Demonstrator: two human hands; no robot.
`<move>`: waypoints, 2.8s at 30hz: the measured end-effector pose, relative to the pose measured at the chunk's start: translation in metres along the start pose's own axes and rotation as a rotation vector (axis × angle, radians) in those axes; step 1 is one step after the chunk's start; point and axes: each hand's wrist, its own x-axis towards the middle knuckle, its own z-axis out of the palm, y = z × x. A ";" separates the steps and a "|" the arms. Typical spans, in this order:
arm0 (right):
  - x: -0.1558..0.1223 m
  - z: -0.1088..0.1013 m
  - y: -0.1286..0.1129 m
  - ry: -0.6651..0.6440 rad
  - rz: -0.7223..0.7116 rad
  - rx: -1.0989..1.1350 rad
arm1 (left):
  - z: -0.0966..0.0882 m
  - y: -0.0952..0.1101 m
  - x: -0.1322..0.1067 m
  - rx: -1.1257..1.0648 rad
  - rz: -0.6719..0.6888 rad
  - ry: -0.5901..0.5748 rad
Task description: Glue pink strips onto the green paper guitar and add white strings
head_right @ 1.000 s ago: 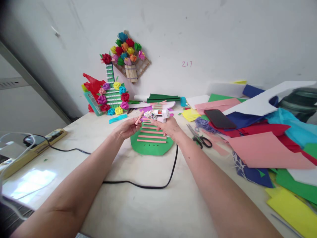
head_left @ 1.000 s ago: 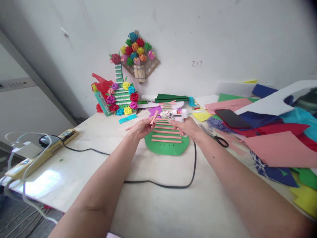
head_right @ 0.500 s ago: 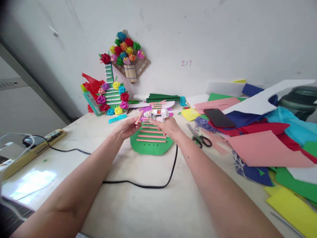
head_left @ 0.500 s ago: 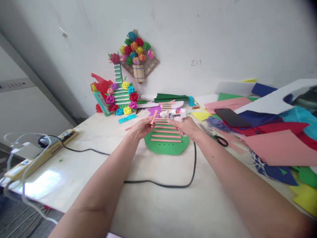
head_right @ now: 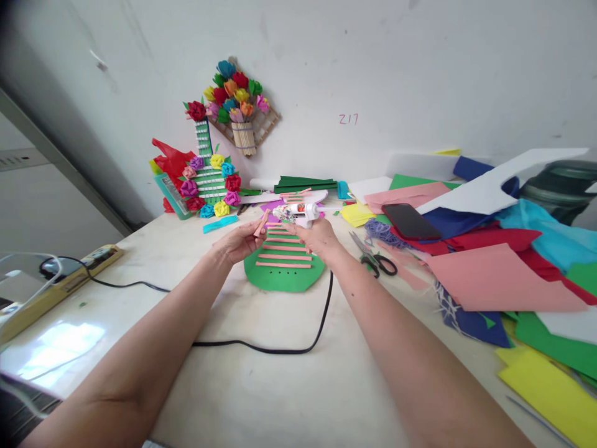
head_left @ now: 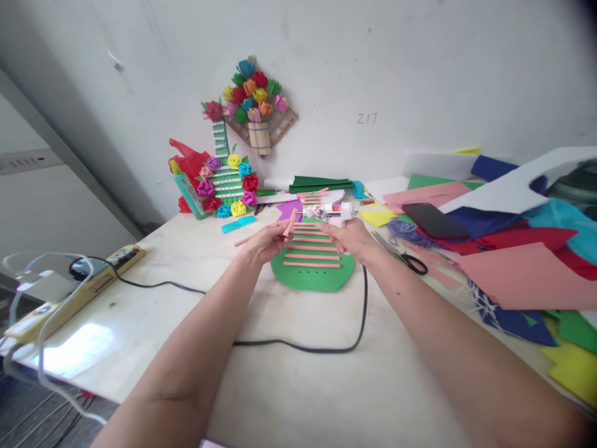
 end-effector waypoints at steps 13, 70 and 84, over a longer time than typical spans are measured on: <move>-0.002 0.000 -0.004 0.022 0.020 -0.024 | -0.001 0.000 0.001 -0.019 -0.007 -0.003; -0.004 0.007 -0.004 -0.104 0.087 -0.086 | -0.002 0.000 0.004 -0.066 0.031 0.049; -0.002 0.007 0.001 -0.096 0.046 -0.177 | -0.002 -0.001 0.007 -0.034 0.057 0.085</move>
